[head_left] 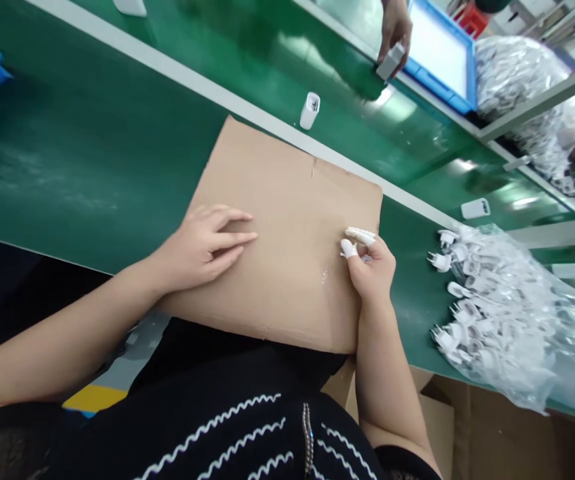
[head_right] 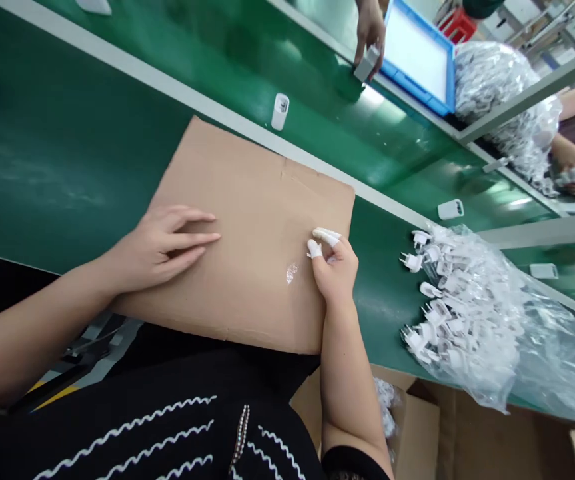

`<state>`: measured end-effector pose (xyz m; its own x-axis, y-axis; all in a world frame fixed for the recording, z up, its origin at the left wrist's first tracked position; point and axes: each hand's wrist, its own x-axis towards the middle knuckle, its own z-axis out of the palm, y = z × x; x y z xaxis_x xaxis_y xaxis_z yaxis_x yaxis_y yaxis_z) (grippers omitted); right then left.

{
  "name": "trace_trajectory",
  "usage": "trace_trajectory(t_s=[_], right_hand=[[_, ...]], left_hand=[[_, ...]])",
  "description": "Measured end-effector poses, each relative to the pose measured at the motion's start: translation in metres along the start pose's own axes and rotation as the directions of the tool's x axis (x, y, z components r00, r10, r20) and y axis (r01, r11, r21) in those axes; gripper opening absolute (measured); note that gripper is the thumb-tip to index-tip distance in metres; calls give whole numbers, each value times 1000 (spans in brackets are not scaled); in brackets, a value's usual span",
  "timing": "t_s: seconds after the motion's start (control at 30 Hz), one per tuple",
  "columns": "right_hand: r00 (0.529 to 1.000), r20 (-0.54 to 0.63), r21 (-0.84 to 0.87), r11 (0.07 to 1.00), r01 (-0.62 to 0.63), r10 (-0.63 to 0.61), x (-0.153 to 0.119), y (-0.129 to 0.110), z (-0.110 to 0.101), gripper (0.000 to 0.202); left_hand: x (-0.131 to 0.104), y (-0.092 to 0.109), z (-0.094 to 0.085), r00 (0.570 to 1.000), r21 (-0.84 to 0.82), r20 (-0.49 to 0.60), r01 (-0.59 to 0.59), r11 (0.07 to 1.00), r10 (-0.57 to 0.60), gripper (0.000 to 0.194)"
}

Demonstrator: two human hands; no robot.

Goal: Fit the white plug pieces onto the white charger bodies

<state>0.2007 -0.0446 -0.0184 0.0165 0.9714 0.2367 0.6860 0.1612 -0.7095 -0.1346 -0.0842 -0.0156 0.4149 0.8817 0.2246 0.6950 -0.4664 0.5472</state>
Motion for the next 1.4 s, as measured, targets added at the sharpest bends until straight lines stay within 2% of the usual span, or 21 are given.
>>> trace_trajectory(t_s=[0.07, 0.1, 0.17, 0.23, 0.37, 0.43, 0.53, 0.6, 0.63, 0.7, 0.77, 0.8, 0.87, 0.93, 1.0, 1.07, 1.17, 1.27, 1.33, 1.4], right_hand=[[994, -110, -21, 1000, -13, 11, -1, -3, -3, 29], [984, -176, -30, 999, -27, 21, -2, -4, -5, 35], [973, -231, 35, 999, -19, 27, -3, -6, -7, 53], [985, -171, 98, 995, 17, 0, -5, -7, -8, 70], [997, -36, 156, 985, 73, -68, -10, -10, -3, 71], [997, -6, 194, 978, 75, -76, -10, -8, 1, 67], [990, 21, 121, 983, 136, -139, -8, -2, 4, 41], [985, 31, 77, 983, 169, -172, -7, 1, 3, 29], [986, 35, 92, 983, 158, -162, -7, 1, 2, 29], [995, 48, 179, 981, 73, -83, -7, 1, 1, 36], [997, 71, 300, 952, -53, 33, -6, 0, 1, 46], [993, 84, 361, 926, -109, 84, -6, 0, 1, 52], [982, 106, 456, 870, -187, 156, -5, 0, 3, 59], [974, 131, 520, 824, -225, 183, -3, 1, 3, 56], [966, 170, 555, 790, -259, 196, -1, 3, 3, 50], [959, 193, 558, 781, -280, 205, 1, 6, 3, 48], [960, 182, 562, 779, -278, 212, 4, 8, 2, 51], [953, 186, 631, 714, -303, 240, 7, 6, 0, 56], [944, 160, 683, 658, -317, 289, 7, 1, -2, 55], [935, 129, 733, 603, -314, 330, 7, -5, -6, 51]], left_hand=[[-1, 4, -1, 999, 56, 50, -16, 998, 13, 38], [-1, 5, -1, 997, 71, 77, -25, 997, 19, 41], [-2, 6, -3, 993, 77, 113, -24, 997, 15, 44], [-4, 7, -4, 992, 78, 123, -10, 997, 1, 45], [-9, 13, -7, 992, 79, 128, 10, 997, -20, 46], [-9, 17, -12, 989, 65, 149, 6, 998, -15, 47], [2, 20, -25, 971, 32, 238, -9, 999, 1, 46], [19, 16, -37, 954, -21, 300, 12, 1000, -5, 42], [31, 11, -43, 955, -46, 293, 68, 997, -52, 39], [62, -2, -52, 954, -63, 192, 247, 967, -232, 38], [99, -18, -57, 914, -47, 29, 405, 913, -405, 45], [118, -26, -59, 895, -30, -40, 444, 896, -444, 51], [155, -42, -59, 886, 8, -123, 451, 892, -447, 62], [190, -55, -56, 889, 40, -172, 436, 899, -424, 76], [218, -65, -50, 908, 69, -177, 397, 915, -380, 86], [239, -71, -43, 934, 94, -143, 343, 935, -328, 85], [255, -76, -40, 955, 129, -94, 293, 947, -282, 59], [254, -69, -44, 958, 172, -108, 281, 944, -265, 35], [244, -53, -45, 969, 186, -110, 237, 954, -219, 30], [228, -29, -37, 989, 169, -68, 142, 975, -132, 31]])
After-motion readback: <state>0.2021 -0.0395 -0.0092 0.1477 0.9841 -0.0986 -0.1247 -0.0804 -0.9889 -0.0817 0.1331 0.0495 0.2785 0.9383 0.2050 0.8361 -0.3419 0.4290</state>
